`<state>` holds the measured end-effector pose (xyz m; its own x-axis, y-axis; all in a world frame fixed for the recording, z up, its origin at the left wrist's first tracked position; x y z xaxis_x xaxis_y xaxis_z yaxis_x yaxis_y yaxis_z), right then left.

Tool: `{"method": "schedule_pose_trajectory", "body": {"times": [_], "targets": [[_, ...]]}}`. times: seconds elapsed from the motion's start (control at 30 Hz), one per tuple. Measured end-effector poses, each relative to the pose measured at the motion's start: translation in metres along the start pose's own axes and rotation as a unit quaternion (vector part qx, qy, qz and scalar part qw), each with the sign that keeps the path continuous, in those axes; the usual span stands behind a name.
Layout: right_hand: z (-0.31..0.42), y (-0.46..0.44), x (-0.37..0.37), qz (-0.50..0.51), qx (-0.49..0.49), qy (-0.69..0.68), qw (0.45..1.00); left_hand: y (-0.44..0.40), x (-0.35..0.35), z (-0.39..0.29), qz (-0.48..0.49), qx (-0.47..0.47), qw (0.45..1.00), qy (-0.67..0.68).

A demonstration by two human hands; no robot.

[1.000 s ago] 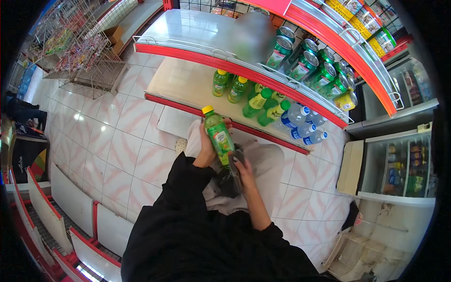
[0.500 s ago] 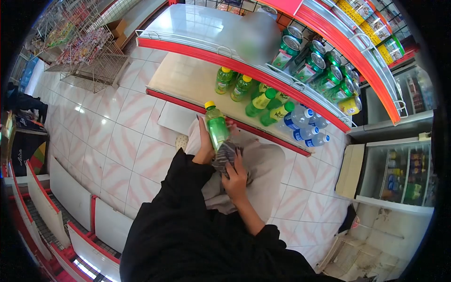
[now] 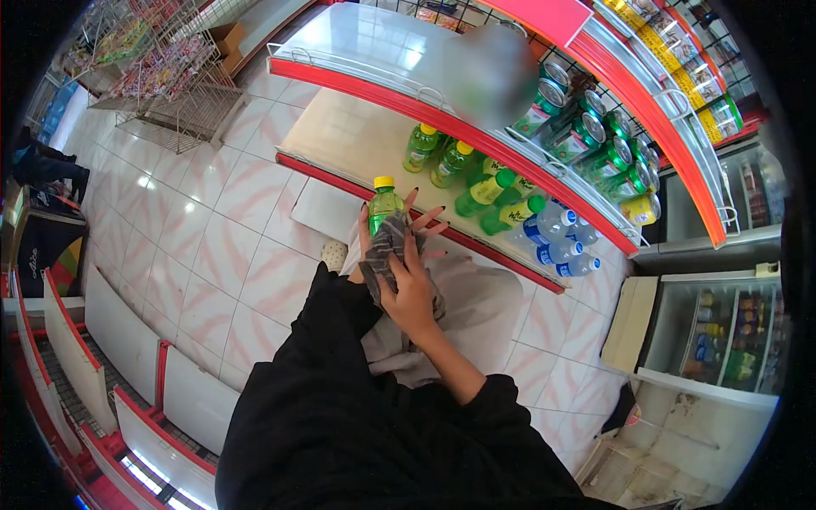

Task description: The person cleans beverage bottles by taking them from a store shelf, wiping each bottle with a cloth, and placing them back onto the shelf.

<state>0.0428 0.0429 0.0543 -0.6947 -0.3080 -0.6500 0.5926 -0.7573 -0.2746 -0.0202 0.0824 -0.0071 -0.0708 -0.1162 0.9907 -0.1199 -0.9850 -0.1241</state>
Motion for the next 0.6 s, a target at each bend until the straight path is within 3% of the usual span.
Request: {"method": "schedule_pose_trajectory", "body": {"times": [0.17,0.27,0.3,0.4,0.47,0.53,0.6], "targets": [[-0.005,-0.011,0.006,-0.014,-0.019,-0.056,0.998,0.0,0.011,-0.004,0.105,-0.019,0.994,-0.018],[-0.025,-0.019,0.007,0.022,0.107,-0.196,0.975,0.003,0.014,0.001,0.136,-0.017,0.99,-0.02],[-0.024,-0.025,0.004,0.025,0.106,-0.195,0.975,0.002,0.008,0.001,0.102,0.015,0.993,-0.053],[-0.008,-0.05,-0.02,-0.084,-0.03,0.022,0.996,0.008,-0.012,-0.002,0.029,0.085,0.989,-0.114],[-0.022,-0.064,-0.017,-0.05,-0.015,-0.004,0.999,0.018,-0.049,-0.005,-0.112,0.072,0.975,-0.178],[-0.037,-0.078,-0.013,0.008,0.015,-0.055,0.998,0.023,-0.077,-0.01,-0.182,0.064,0.959,-0.209],[-0.047,-0.091,-0.011,0.032,0.054,-0.104,0.993,0.02,-0.08,0.0,-0.032,-0.046,0.997,-0.046]]}}
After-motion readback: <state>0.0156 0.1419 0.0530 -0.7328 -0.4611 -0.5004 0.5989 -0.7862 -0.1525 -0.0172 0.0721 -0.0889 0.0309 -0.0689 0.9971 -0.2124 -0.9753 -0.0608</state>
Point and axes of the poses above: each hand's wrist, its own y-axis away from the middle knuckle, its own x-axis out of the palm, z = x × y, the point moved 5 cm from there along -y, towards the middle knuckle, and after that the axes turned 1 degree about -x, right-handed, at the moved point
